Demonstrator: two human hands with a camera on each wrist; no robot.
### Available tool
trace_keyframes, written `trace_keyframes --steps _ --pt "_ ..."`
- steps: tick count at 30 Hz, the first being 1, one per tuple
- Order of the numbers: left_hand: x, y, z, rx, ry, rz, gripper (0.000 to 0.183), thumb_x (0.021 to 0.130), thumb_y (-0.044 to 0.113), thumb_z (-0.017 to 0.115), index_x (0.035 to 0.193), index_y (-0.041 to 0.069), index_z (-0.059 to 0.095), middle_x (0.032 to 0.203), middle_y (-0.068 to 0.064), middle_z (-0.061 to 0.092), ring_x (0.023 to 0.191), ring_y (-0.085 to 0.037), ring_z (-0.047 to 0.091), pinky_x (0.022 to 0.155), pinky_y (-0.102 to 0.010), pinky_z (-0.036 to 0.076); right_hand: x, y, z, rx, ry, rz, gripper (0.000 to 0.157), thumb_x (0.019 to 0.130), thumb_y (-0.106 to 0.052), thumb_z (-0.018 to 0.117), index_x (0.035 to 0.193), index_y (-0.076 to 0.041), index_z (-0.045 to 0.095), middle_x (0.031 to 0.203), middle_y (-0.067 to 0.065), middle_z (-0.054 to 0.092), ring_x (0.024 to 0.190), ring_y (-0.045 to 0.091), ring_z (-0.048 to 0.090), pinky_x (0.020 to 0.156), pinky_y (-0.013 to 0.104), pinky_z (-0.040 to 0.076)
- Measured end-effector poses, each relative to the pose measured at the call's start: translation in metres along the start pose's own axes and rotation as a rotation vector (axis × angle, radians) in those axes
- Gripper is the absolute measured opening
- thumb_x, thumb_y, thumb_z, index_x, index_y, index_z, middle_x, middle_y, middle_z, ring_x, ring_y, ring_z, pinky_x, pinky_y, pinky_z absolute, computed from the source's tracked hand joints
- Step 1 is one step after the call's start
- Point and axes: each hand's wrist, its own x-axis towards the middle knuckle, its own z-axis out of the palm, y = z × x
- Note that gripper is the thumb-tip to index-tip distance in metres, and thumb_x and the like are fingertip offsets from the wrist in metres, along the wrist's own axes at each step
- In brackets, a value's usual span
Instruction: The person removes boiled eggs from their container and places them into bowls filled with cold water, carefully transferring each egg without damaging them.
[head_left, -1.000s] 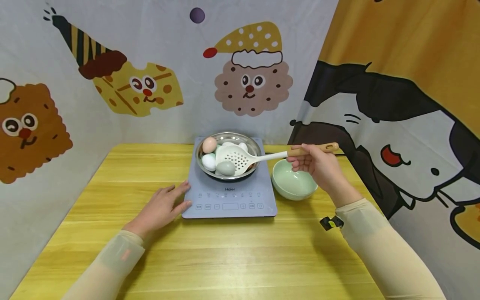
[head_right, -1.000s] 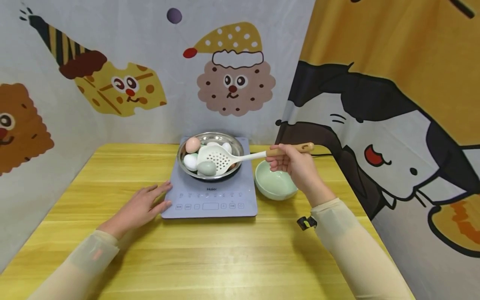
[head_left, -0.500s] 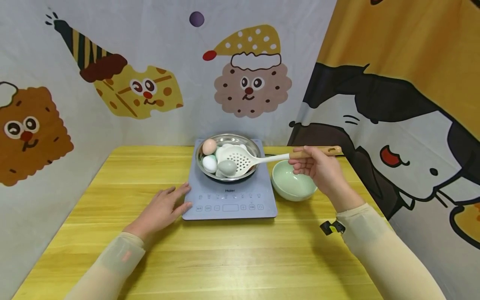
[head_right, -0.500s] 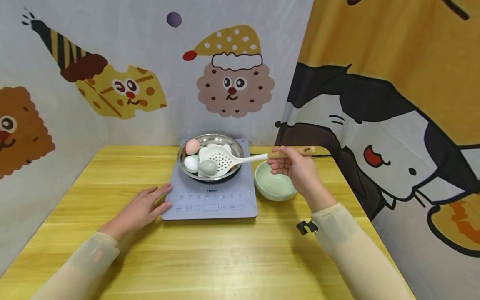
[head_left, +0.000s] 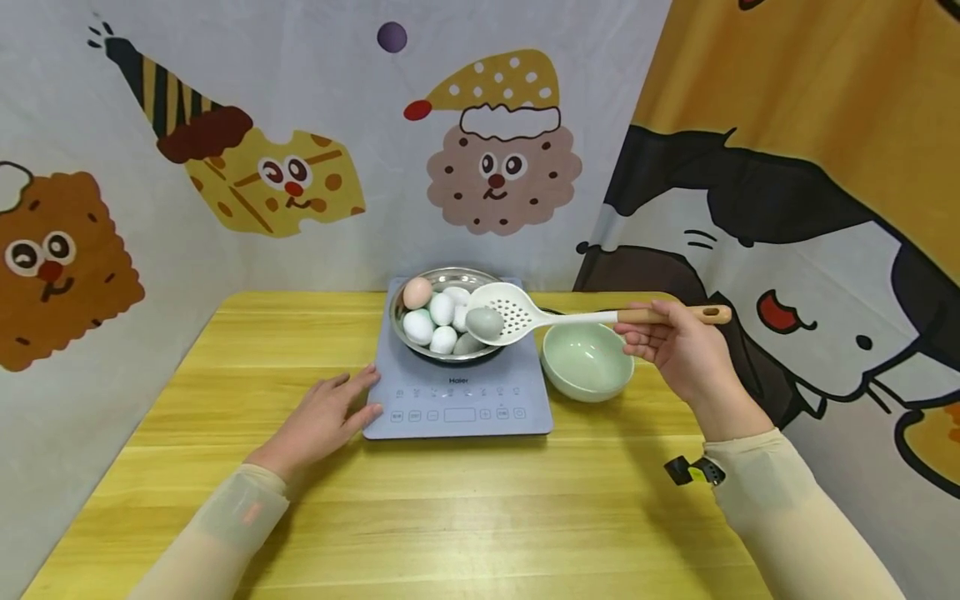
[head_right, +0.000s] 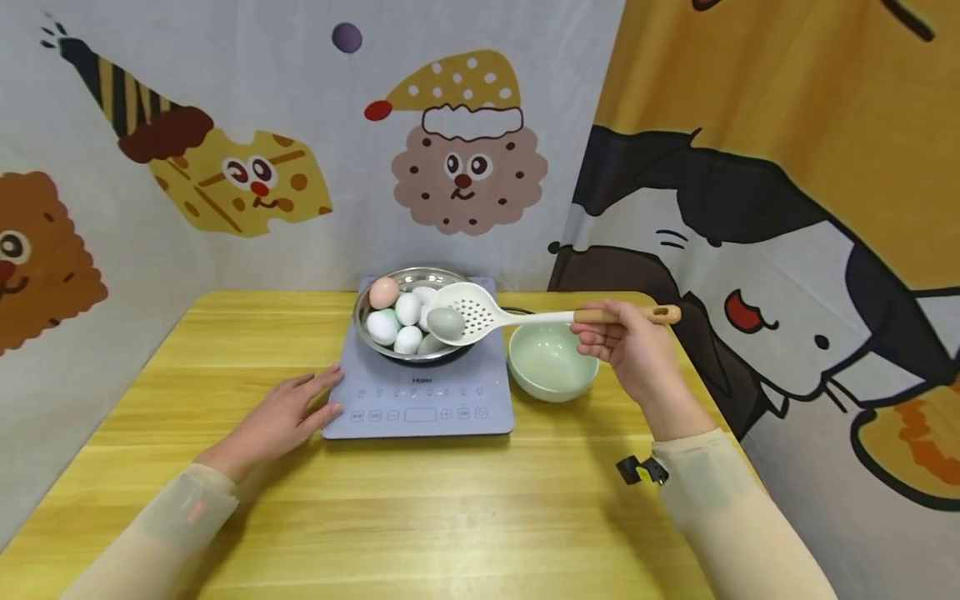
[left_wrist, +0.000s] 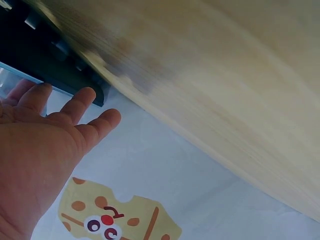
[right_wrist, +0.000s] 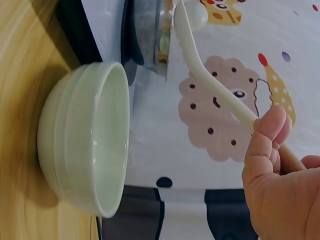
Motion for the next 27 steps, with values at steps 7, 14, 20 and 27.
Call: trace_keyframes --steps 7,14,20,27 --pt "0.001 0.0 0.0 0.01 -0.005 -0.003 0.063 0.111 0.048 0.056 0.162 0.012 0.048 0.17 -0.009 0.045 0.144 -0.058 0.049 0.121 -0.074 0.034 -0.018 -0.007 -0.025 0.049 0.07 -0.027 0.04 0.116 -0.027 0.049 0.118 0.002 0.077 0.102 0.015 0.084 0.079 0.018 0.079 0.077 0.03 0.067" --pt "0.0 0.0 0.0 0.009 -0.004 -0.002 0.063 0.111 0.047 0.056 0.162 0.012 0.048 0.17 -0.009 0.045 0.143 -0.057 0.05 0.12 -0.073 0.035 -0.042 -0.006 -0.054 0.08 0.151 -0.058 0.037 0.115 -0.026 0.052 0.116 0.001 0.077 0.102 0.016 0.084 0.08 0.021 0.081 0.075 0.031 0.067" --pt "0.0 0.001 -0.001 0.003 -0.001 -0.001 0.063 0.111 0.046 0.056 0.162 0.011 0.047 0.17 -0.01 0.045 0.143 -0.057 0.05 0.12 -0.072 0.037 -0.059 0.002 -0.069 0.058 0.241 -0.063 0.034 0.114 -0.027 0.055 0.113 -0.002 0.079 0.1 0.014 0.084 0.081 0.021 0.082 0.073 0.031 0.067" --pt "-0.001 0.001 -0.001 0.009 0.002 0.002 0.063 0.111 0.046 0.057 0.162 0.01 0.047 0.169 -0.01 0.045 0.142 -0.057 0.052 0.119 -0.072 0.038 -0.071 0.01 -0.071 0.024 0.267 -0.079 0.033 0.113 -0.026 0.056 0.115 -0.003 0.079 0.101 0.013 0.084 0.082 0.02 0.083 0.073 0.031 0.067"
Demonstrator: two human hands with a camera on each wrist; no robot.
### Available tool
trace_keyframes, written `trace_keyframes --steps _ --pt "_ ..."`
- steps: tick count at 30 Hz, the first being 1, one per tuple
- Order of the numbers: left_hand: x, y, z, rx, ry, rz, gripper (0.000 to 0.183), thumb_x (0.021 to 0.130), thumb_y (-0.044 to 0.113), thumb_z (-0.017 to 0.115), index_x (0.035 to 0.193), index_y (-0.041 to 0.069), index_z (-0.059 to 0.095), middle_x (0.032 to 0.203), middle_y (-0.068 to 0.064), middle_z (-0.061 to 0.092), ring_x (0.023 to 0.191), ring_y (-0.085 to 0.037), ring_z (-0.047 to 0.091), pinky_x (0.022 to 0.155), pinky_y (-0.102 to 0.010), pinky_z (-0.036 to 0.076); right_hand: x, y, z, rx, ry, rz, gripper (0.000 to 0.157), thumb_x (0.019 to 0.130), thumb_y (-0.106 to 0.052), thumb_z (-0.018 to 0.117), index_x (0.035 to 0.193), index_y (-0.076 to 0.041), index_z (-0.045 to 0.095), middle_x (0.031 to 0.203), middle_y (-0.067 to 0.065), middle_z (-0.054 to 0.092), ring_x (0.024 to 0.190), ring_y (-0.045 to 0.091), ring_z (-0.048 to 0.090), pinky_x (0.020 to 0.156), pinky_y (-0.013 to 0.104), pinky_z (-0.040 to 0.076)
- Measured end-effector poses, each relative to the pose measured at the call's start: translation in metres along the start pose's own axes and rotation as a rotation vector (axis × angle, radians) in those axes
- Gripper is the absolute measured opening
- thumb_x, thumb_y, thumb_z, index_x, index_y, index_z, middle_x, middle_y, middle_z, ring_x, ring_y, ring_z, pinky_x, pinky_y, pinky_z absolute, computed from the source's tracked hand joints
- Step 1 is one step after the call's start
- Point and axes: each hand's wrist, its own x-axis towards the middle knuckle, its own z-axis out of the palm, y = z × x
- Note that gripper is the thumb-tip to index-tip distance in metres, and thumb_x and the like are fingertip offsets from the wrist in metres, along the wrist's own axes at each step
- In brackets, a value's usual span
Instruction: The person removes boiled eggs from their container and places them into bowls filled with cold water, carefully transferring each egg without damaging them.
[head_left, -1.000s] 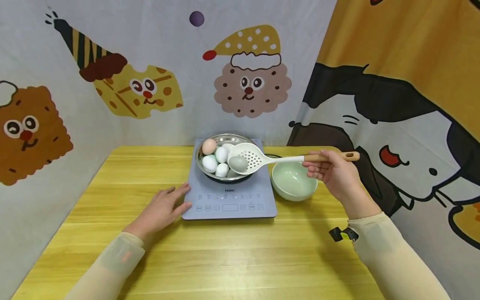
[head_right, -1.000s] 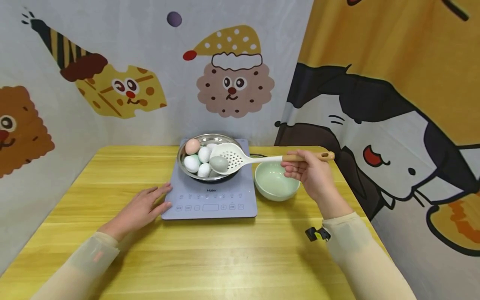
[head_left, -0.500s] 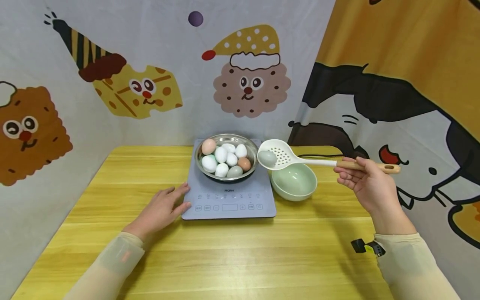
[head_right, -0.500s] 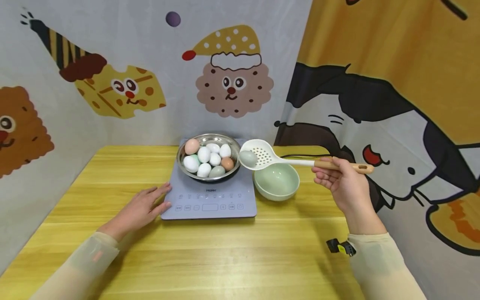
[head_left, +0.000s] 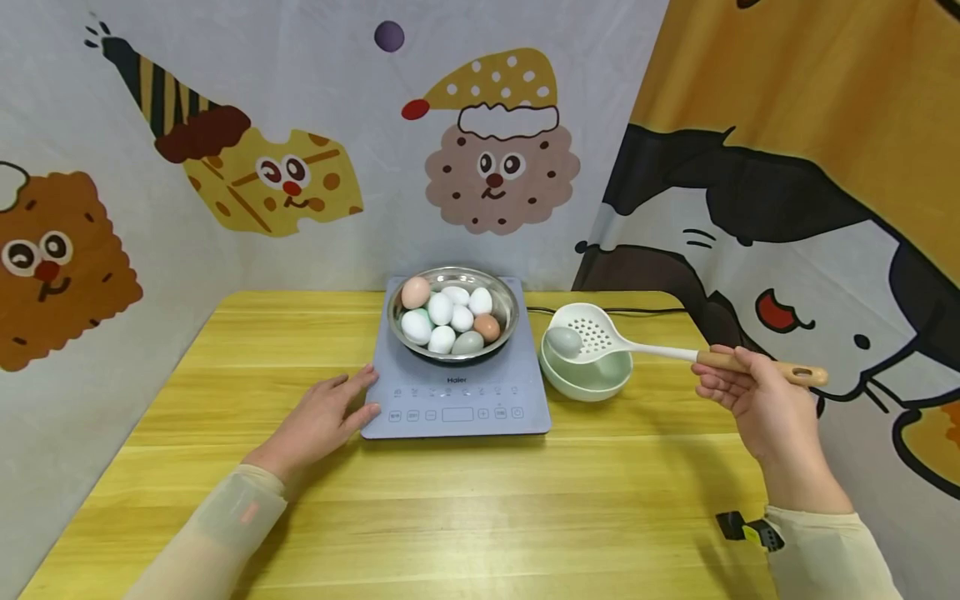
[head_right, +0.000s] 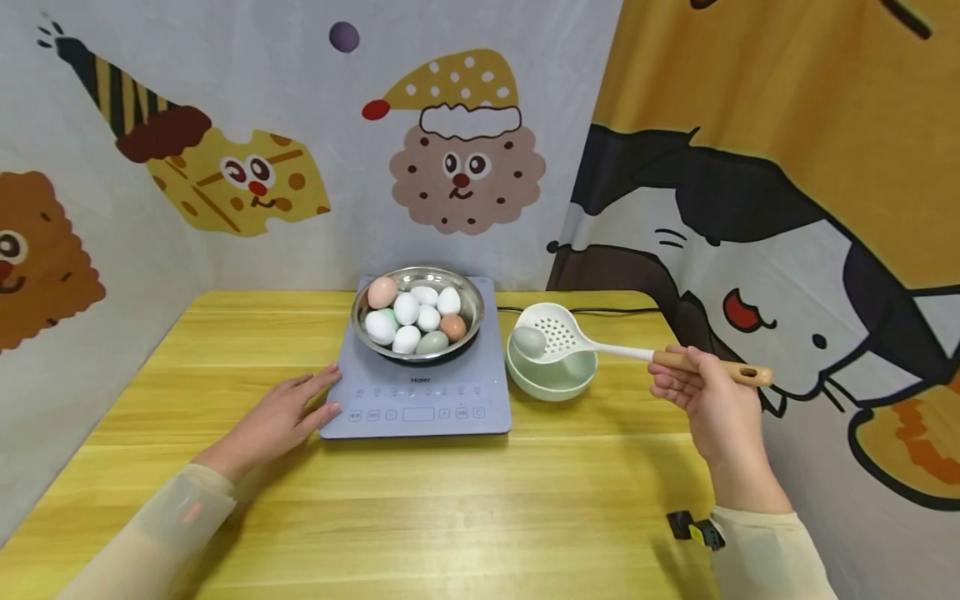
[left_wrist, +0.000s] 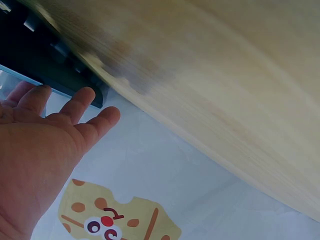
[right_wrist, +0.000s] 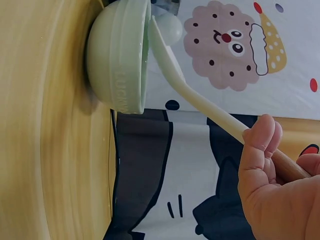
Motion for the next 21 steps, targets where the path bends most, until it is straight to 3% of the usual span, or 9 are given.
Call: trace_keyframes --steps 13,21 --pt "-0.001 0.0 0.002 -0.017 0.004 0.0 0.063 0.111 0.046 0.057 0.163 0.011 0.047 0.171 -0.009 0.044 0.142 -0.055 0.052 0.117 -0.071 0.041 -0.009 0.005 0.014 -0.177 0.046 -0.06 0.029 0.112 -0.028 0.06 0.116 -0.008 0.08 0.097 0.009 0.085 0.077 0.016 0.081 0.072 0.028 0.067" --pt "-0.001 0.0 0.002 -0.021 0.0 -0.009 0.063 0.111 0.046 0.056 0.163 0.011 0.046 0.171 -0.009 0.043 0.142 -0.056 0.052 0.117 -0.072 0.041 -0.016 0.009 0.025 -0.287 0.098 -0.169 0.026 0.109 -0.022 0.064 0.118 -0.003 0.08 0.095 0.009 0.085 0.072 0.016 0.079 0.069 0.028 0.066"
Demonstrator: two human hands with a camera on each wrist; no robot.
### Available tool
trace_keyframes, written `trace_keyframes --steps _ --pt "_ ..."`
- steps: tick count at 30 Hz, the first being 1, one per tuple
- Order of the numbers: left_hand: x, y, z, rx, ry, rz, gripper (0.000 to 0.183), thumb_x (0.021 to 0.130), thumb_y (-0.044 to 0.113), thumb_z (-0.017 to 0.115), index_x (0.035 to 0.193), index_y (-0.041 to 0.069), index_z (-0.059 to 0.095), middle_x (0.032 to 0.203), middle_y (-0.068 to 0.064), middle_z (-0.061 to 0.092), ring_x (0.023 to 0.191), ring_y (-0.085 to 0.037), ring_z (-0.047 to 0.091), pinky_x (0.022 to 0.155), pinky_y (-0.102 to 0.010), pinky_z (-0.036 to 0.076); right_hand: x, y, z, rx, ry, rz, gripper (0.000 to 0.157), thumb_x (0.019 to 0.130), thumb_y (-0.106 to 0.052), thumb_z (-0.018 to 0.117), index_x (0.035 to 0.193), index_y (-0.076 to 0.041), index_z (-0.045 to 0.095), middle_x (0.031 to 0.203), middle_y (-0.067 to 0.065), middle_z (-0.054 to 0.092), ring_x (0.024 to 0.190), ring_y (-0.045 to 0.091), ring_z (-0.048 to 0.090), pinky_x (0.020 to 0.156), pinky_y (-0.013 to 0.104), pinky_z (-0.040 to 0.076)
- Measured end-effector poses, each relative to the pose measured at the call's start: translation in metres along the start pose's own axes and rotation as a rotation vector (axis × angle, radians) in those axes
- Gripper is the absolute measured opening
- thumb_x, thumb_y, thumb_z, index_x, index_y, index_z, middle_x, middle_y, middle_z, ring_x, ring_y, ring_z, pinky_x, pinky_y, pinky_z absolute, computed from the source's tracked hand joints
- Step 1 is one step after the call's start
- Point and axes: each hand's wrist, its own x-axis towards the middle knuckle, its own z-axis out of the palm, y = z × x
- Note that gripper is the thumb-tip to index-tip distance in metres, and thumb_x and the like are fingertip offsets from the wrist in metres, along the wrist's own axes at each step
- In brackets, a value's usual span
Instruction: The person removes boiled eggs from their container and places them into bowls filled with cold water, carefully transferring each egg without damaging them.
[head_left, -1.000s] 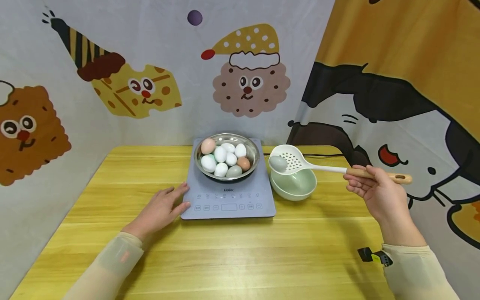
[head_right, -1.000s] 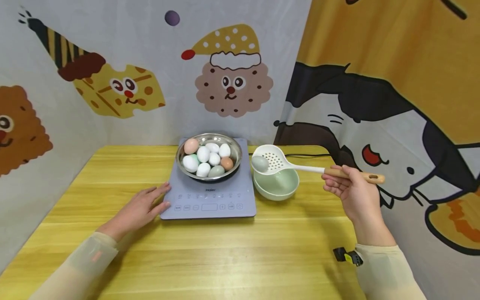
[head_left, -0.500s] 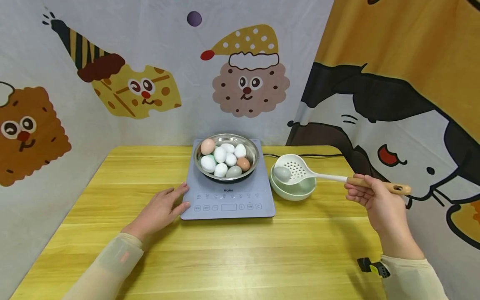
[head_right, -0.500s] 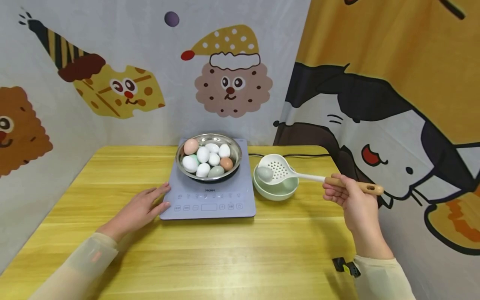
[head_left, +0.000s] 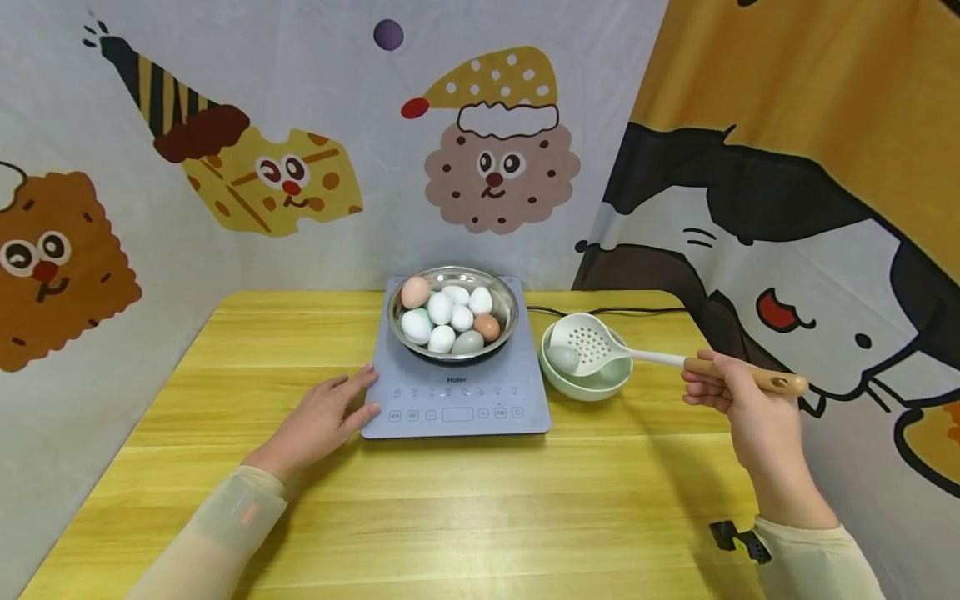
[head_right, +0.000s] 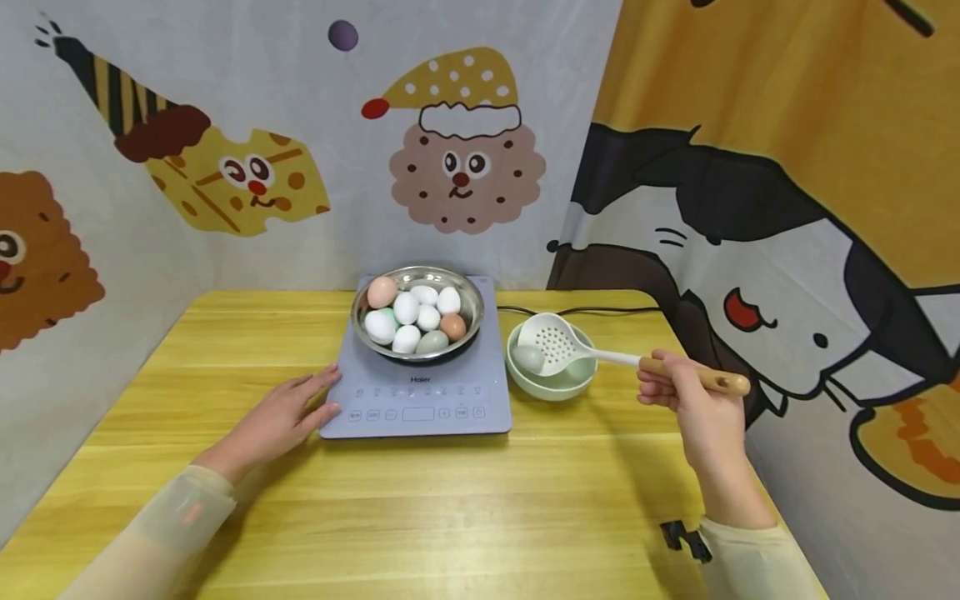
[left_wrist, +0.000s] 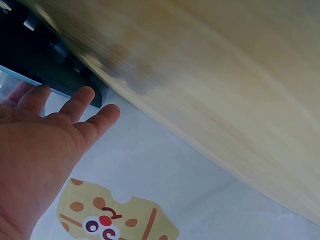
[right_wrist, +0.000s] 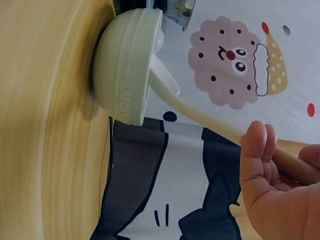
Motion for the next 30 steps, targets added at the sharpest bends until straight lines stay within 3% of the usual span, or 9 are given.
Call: trace_keyframes --steps 6,16,22,26,30 --pt "-0.001 0.0 0.0 -0.003 0.004 0.003 0.063 0.111 0.045 0.056 0.163 0.011 0.047 0.171 -0.009 0.044 0.142 -0.055 0.052 0.116 -0.071 0.041 -0.003 -0.001 0.004 -0.027 0.019 -0.074 0.026 0.108 -0.019 0.065 0.12 0.0 0.079 0.096 0.008 0.085 0.072 0.015 0.08 0.069 0.028 0.066" --pt "0.0 0.0 0.0 -0.006 0.005 0.01 0.063 0.111 0.045 0.056 0.163 0.01 0.047 0.17 -0.01 0.044 0.142 -0.055 0.052 0.117 -0.071 0.041 -0.009 -0.009 0.007 -0.04 0.067 -0.106 0.033 0.108 -0.019 0.065 0.125 0.007 0.074 0.098 0.009 0.085 0.072 0.018 0.08 0.07 0.027 0.066" --pt "0.0 0.0 -0.001 -0.009 0.006 0.009 0.063 0.111 0.045 0.057 0.162 0.01 0.047 0.17 -0.01 0.044 0.141 -0.055 0.053 0.117 -0.071 0.042 -0.01 -0.026 0.024 -0.027 0.138 -0.164 0.035 0.108 -0.021 0.065 0.127 0.008 0.073 0.097 0.011 0.084 0.072 0.019 0.079 0.072 0.025 0.066" --pt "-0.001 0.0 -0.001 -0.008 0.01 0.013 0.062 0.111 0.044 0.057 0.162 0.01 0.047 0.17 -0.01 0.044 0.141 -0.056 0.053 0.116 -0.071 0.042 -0.005 -0.036 0.044 -0.007 0.09 -0.22 0.036 0.109 -0.021 0.065 0.129 0.007 0.072 0.098 0.012 0.084 0.074 0.018 0.078 0.075 0.025 0.066" --pt "0.0 0.001 -0.001 -0.003 0.008 0.014 0.062 0.111 0.044 0.057 0.162 0.01 0.047 0.17 -0.01 0.044 0.141 -0.055 0.054 0.116 -0.071 0.042 0.005 -0.042 0.069 -0.044 -0.022 -0.29 0.034 0.11 -0.019 0.063 0.13 0.007 0.072 0.099 0.007 0.084 0.075 0.015 0.079 0.078 0.023 0.065"
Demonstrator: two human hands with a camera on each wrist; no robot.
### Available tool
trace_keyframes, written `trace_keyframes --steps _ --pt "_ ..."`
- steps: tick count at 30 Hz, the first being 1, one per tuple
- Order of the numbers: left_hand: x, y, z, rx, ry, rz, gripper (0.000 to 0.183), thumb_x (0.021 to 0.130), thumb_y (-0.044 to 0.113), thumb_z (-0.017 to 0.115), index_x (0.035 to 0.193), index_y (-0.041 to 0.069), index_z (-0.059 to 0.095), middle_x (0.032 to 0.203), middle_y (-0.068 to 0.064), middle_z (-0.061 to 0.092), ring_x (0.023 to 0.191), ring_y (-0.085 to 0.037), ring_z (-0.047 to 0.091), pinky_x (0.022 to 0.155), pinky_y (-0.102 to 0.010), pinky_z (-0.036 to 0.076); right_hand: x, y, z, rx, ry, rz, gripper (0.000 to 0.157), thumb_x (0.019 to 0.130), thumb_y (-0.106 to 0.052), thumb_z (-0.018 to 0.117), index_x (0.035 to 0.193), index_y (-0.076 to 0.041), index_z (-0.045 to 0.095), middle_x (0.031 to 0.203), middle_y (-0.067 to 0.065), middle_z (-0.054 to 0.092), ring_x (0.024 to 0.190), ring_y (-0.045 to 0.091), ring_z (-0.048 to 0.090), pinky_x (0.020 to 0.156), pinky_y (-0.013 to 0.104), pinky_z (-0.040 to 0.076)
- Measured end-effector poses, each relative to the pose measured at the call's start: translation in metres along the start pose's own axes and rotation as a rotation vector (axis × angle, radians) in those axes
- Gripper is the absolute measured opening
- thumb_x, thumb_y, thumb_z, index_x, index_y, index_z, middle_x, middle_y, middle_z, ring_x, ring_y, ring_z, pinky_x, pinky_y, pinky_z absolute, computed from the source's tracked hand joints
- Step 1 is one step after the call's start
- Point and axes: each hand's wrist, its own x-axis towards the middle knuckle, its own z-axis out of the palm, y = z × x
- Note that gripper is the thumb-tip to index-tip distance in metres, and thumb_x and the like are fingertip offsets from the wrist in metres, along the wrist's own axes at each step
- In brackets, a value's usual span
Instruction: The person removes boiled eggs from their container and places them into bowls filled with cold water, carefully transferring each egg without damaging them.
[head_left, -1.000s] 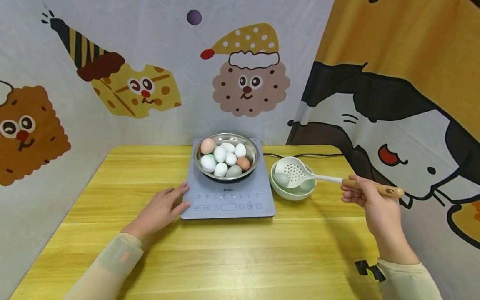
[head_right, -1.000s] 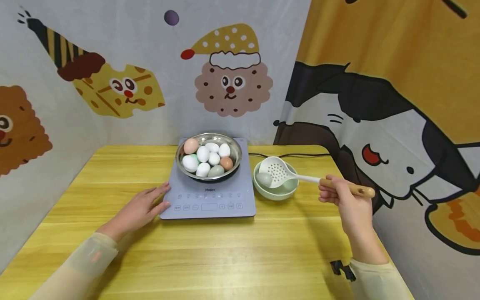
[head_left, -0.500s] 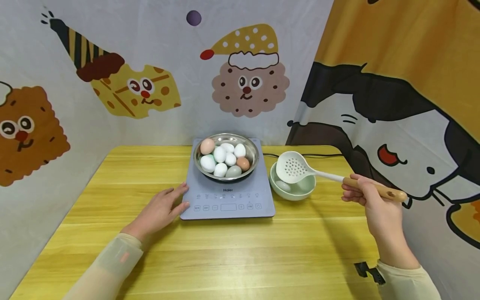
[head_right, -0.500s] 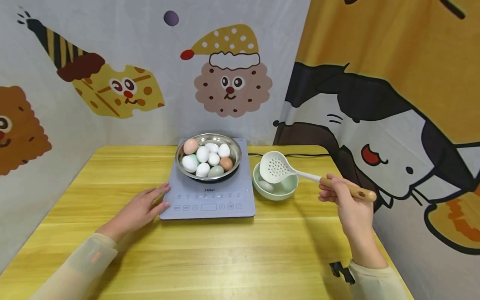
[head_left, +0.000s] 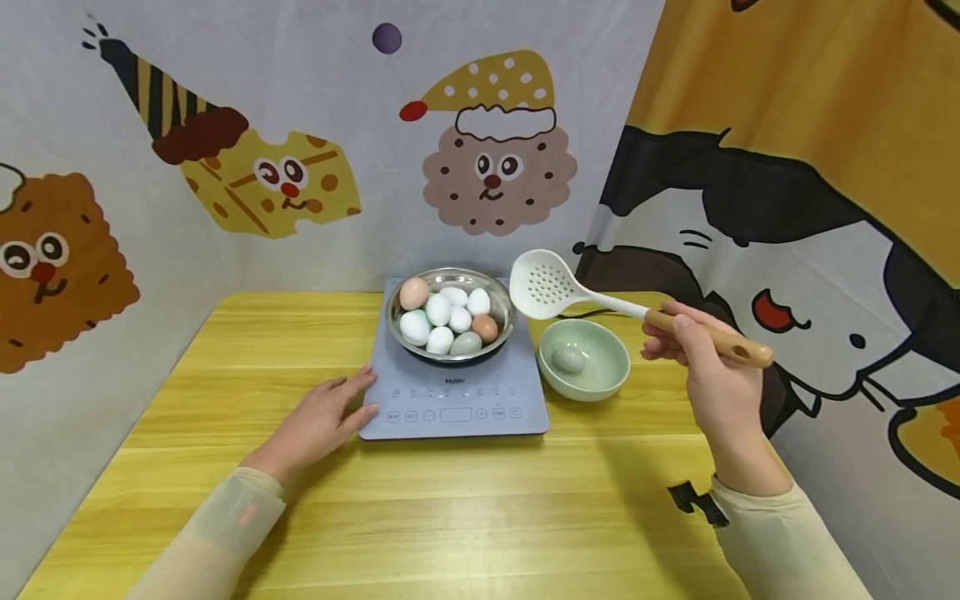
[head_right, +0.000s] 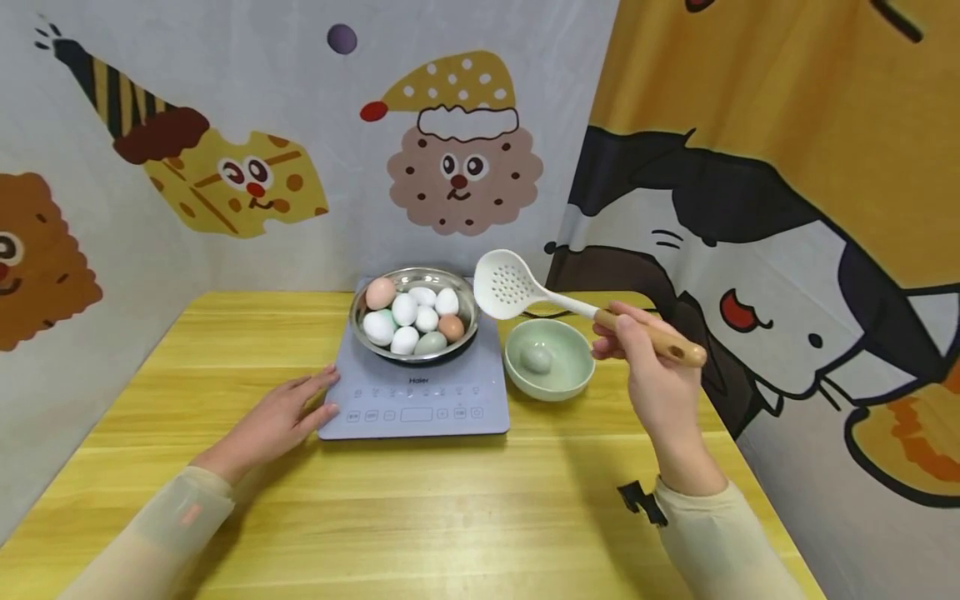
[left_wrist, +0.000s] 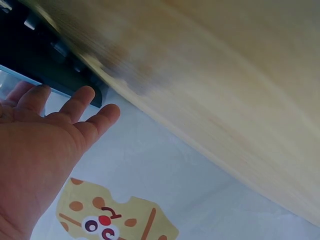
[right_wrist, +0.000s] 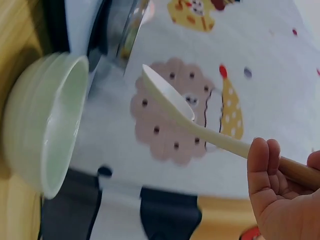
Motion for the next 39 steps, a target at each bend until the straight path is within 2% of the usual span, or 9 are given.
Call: trace_keyframes --steps 7,12,14,19,28,31,33,37,39 --pt "0.0 -0.002 0.001 -0.005 -0.002 -0.006 0.063 0.111 0.045 0.057 0.163 0.01 0.046 0.17 -0.01 0.044 0.142 -0.055 0.053 0.117 -0.071 0.041 0.02 0.006 0.05 0.012 -0.185 -0.183 0.026 0.108 -0.005 0.061 0.125 0.009 0.074 0.103 0.009 0.083 0.075 0.015 0.076 0.08 0.022 0.065" --pt "0.0 -0.003 0.001 -0.01 -0.006 -0.008 0.063 0.111 0.047 0.056 0.163 0.012 0.046 0.171 -0.009 0.043 0.142 -0.055 0.052 0.116 -0.071 0.042 0.027 0.013 0.079 -0.061 -0.239 -0.244 0.024 0.106 -0.001 0.061 0.123 0.008 0.076 0.105 0.005 0.084 0.075 0.011 0.077 0.079 0.018 0.063" --pt "0.0 -0.003 0.0 -0.011 -0.007 -0.009 0.063 0.111 0.047 0.056 0.163 0.012 0.046 0.171 -0.009 0.043 0.142 -0.055 0.052 0.116 -0.071 0.042 0.028 0.016 0.088 -0.087 -0.266 -0.247 0.025 0.106 -0.001 0.062 0.124 0.01 0.075 0.106 0.009 0.083 0.077 0.009 0.077 0.078 0.017 0.062" --pt "0.001 -0.003 0.0 -0.006 -0.01 -0.007 0.063 0.111 0.047 0.056 0.163 0.012 0.047 0.171 -0.009 0.044 0.143 -0.055 0.052 0.117 -0.071 0.041 0.029 0.022 0.102 -0.158 -0.329 -0.261 0.027 0.105 -0.002 0.062 0.127 0.01 0.073 0.11 0.025 0.08 0.082 -0.001 0.075 0.077 0.016 0.062" --pt "0.001 -0.003 -0.002 0.013 -0.003 0.005 0.062 0.11 0.045 0.059 0.16 0.01 0.05 0.169 -0.01 0.046 0.143 -0.057 0.051 0.119 -0.073 0.038 0.028 0.025 0.105 -0.174 -0.374 -0.363 0.026 0.1 0.007 0.064 0.124 0.01 0.074 0.108 0.03 0.078 0.082 -0.006 0.074 0.073 0.013 0.06" --pt "0.002 -0.002 -0.003 0.038 0.007 0.016 0.061 0.109 0.044 0.061 0.159 0.009 0.052 0.168 -0.011 0.048 0.145 -0.057 0.048 0.121 -0.075 0.033 0.027 0.024 0.104 -0.139 -0.378 -0.334 0.026 0.1 0.007 0.063 0.123 0.01 0.075 0.105 0.028 0.079 0.08 -0.001 0.075 0.07 0.014 0.06" --pt "0.002 -0.002 -0.004 0.067 0.012 0.023 0.061 0.108 0.044 0.062 0.158 0.009 0.053 0.167 -0.011 0.049 0.147 -0.056 0.047 0.122 -0.077 0.029 0.026 0.023 0.103 -0.118 -0.373 -0.275 0.025 0.102 0.003 0.063 0.123 0.009 0.076 0.101 0.019 0.082 0.078 0.004 0.076 0.071 0.016 0.061" --pt "0.003 0.0 -0.005 0.111 0.019 0.03 0.06 0.107 0.043 0.064 0.156 0.009 0.056 0.165 -0.01 0.052 0.149 -0.054 0.046 0.124 -0.077 0.026 0.028 0.022 0.101 -0.051 -0.335 -0.081 0.028 0.107 -0.01 0.062 0.125 0.007 0.075 0.097 0.0 0.084 0.075 0.012 0.077 0.077 0.023 0.065" --pt "0.004 0.002 -0.006 0.117 0.019 0.029 0.06 0.107 0.042 0.065 0.156 0.009 0.056 0.164 -0.01 0.053 0.149 -0.054 0.046 0.124 -0.077 0.026 0.031 0.023 0.1 -0.008 -0.3 0.021 0.032 0.109 -0.016 0.062 0.125 0.007 0.075 0.095 -0.003 0.084 0.075 0.014 0.077 0.077 0.029 0.067"
